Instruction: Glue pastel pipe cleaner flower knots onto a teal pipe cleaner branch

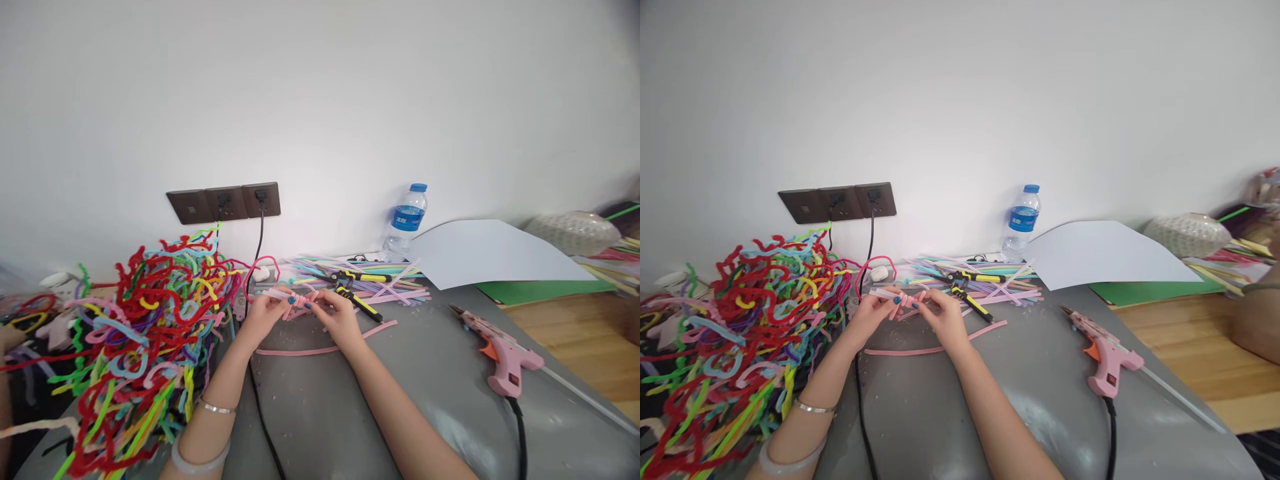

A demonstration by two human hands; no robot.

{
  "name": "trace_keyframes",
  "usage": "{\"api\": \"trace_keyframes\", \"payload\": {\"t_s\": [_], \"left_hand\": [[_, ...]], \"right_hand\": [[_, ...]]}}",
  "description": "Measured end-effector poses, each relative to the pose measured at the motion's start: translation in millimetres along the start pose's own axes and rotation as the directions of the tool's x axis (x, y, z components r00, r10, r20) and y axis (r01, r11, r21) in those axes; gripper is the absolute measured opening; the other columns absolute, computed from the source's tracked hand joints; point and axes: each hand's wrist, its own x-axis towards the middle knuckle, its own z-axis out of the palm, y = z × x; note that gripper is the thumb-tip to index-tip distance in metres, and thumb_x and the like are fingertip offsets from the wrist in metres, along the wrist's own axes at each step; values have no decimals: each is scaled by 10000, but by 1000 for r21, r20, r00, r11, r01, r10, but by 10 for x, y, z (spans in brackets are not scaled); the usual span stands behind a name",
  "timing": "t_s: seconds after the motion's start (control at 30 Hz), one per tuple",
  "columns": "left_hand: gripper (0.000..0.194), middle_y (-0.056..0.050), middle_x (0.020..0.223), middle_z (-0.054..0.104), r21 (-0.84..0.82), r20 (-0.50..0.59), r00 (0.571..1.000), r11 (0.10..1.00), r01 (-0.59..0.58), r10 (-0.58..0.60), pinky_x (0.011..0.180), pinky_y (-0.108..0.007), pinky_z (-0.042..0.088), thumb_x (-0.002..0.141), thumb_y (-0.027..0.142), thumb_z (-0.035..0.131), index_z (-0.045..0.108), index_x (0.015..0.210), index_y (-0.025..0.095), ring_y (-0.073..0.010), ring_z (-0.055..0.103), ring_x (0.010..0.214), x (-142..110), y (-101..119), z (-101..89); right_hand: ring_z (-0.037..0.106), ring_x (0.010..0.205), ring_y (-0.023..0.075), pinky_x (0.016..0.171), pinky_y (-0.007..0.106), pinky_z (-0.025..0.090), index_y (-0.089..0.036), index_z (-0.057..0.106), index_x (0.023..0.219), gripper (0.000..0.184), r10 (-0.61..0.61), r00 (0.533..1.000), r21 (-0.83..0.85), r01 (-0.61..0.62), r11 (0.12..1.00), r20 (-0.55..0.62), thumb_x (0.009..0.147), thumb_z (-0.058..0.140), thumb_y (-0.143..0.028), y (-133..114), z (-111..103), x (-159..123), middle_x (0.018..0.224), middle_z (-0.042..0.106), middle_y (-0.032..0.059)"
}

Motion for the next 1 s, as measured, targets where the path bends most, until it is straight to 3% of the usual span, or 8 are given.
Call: {"api": "trace_keyframes", "payload": {"t_s": [0.1, 0.27, 0.43, 0.63, 0.73, 0.83, 1.0], "left_hand": [[381, 4, 675, 613, -11, -8, 1000, 1000, 3, -4, 611, -268, 483, 756, 522, 779, 696, 853, 163, -139, 567, 601, 2, 14, -14], [323, -23, 799, 667, -20, -12, 1000, 1000, 21, -21, 674, -258, 488, 693, 431, 837, 700, 801, 160, -156, 617, 731, -11, 45, -19], [279, 29, 692, 623, -23, 22, 998, 998, 65, -64, 621, -224, 456, 678, 353, 845, 659, 768, 166, -122, 591, 643, -37, 86, -4], [303, 5, 693, 673, -63, 72, 992, 992, 112, -108, 623, -253, 493, 721, 390, 819, 614, 781, 175, -147, 633, 639, -73, 153, -10], [342, 11, 687, 659, -90, 75, 990, 988, 125, -118, 612, -262, 496, 712, 406, 832, 662, 898, 173, -146, 624, 615, -80, 153, -2], [414, -9, 697, 672, -110, 90, 986, 983, 147, -138, 617, -278, 501, 724, 432, 829, 701, 1006, 158, -167, 643, 634, -86, 131, 44], [361, 16, 628, 637, -145, 109, 984, 977, 155, -140, 637, -276, 510, 725, 457, 832, 703, 882, 159, -129, 586, 570, -104, 110, 170]], "right_hand": [[693, 743, 223, 660, 313, 539, -214, 733, 795, 200, -1, 1000, 7, 1, 1000, 5, 830, 725, -411, 13, 1, -5, 844, 775, 66], [688, 589, 204, 564, 321, 582, -212, 726, 786, 346, 24, 1000, 60, -25, 998, 13, 861, 667, -545, 80, 5, -14, 809, 767, 78], [682, 571, 208, 562, 319, 568, -201, 747, 802, 338, 39, 999, 36, -39, 999, 12, 850, 689, -531, 62, -30, 13, 693, 739, 68], [685, 681, 204, 587, 288, 546, -212, 734, 759, 261, 37, 987, -17, -35, 999, 155, 865, 685, -446, -239, -183, 93, 733, 719, 50], [663, 757, 199, 632, 284, 532, -218, 741, 744, 198, 21, 980, -75, -7, 997, 199, 850, 710, -383, -411, -292, 101, 804, 715, 51], [635, 694, 179, 645, 288, 508, -219, 740, 744, 147, 21, 968, -125, 11, 992, 251, 852, 715, -317, -518, -370, 76, 730, 707, 25], [640, 655, 174, 609, 278, 489, -212, 705, 736, 183, 37, 947, -133, 6, 991, 320, 883, 691, -321, -599, -413, 45, 711, 719, 12]]}}
